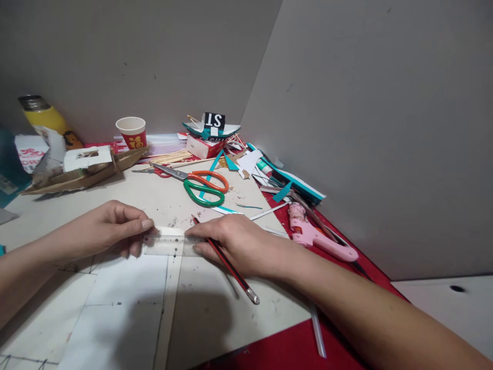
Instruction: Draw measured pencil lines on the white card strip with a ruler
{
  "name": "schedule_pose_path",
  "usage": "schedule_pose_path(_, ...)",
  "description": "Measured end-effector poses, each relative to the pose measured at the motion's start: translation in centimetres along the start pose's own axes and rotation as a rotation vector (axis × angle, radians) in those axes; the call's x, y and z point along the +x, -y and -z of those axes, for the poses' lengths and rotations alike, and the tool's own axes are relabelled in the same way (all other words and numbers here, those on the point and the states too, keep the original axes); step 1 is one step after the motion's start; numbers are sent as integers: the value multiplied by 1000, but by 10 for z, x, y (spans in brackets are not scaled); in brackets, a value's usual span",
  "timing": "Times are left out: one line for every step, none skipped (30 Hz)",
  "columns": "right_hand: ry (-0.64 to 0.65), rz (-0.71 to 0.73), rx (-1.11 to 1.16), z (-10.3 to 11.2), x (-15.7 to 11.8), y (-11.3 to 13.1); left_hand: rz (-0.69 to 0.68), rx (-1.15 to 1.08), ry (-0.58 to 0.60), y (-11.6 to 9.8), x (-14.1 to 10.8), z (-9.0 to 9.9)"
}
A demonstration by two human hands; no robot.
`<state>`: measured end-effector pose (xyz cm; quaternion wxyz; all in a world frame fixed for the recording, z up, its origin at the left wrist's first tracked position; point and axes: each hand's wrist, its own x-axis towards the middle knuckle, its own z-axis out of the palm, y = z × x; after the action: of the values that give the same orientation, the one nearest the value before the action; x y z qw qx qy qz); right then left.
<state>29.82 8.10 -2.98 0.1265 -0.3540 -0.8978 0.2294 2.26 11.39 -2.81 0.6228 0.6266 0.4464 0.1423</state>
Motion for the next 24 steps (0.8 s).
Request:
schedule_pose_path(1,-5,-1,0,0,0,7,2,-5,0,0,1)
schedule_pose_path(0,-10,-1,0,1,0,13,1,-10,1,0,1)
schedule_pose_path(0,-14,1,-1,1,0,15,-1,-14,1,0,2)
schedule_pose_path(-4,-13,4,-1,1,0,15,-4,-13,2,1,3)
schedule_pose_path(-4,-13,7,-2,1,-1,13,-7,-11,2,1,3)
schedule_pose_path(-3,-12,11,-2,1,-1,10,-11,-8,2,1,4)
schedule_pose_path(-1,-9,15,-2,1,-1,5,-15,-5,2,2,4)
schedule_pose_path(1,-8,22,-2,1,-2,1,-17,-3,2,2,5)
schedule_pose_path(4,-4,30,-3,1,-2,0,-18,-1,2,2,5)
schedule_pose_path(7,-1,37,-3,1,-3,-1,-22,-2,2,2,5)
schedule_pose_path(8,4,44,-3,1,-4,1,-26,-3,2,2,5)
schedule_pose_path(8,8,47,-4,1,-4,4,-29,-4,1,2,5)
schedule_pose_path(6,11,44,-4,1,-4,8,-29,-5,1,1,6)
schedule_pose_path(1,13,37,-5,1,-4,10,-27,-3,1,1,5)
schedule_pose_path(-6,18,30,-6,2,-4,9,-23,3,0,0,5)
schedule_pose_path(-14,24,26,-7,2,-4,6,-18,13,0,0,5)
schedule_pose_path(-22,32,25,-7,3,-4,1,-11,25,-1,-1,5)
schedule_pose_path(-28,37,26,-8,3,-3,-4,-1,38,-1,-1,5)
schedule_pose_path(-30,39,28,-9,4,-2,-6,10,50,-1,-1,5)
schedule_pose_path(-30,39,29,-9,5,-1,-8,25,59,-1,-2,5)
schedule_pose_path(-30,39,26,-9,6,0,-8,45,65,-1,-1,5)
schedule_pose_path(-30,41,21,-9,6,1,-10,68,67,0,-1,4)
schedule_pose_path(-32,48,16,-10,7,2,-12,88,68,0,-1,4)
schedule_pose_path(-34,58,15,-10,8,3,-16,103,64,1,-1,4)
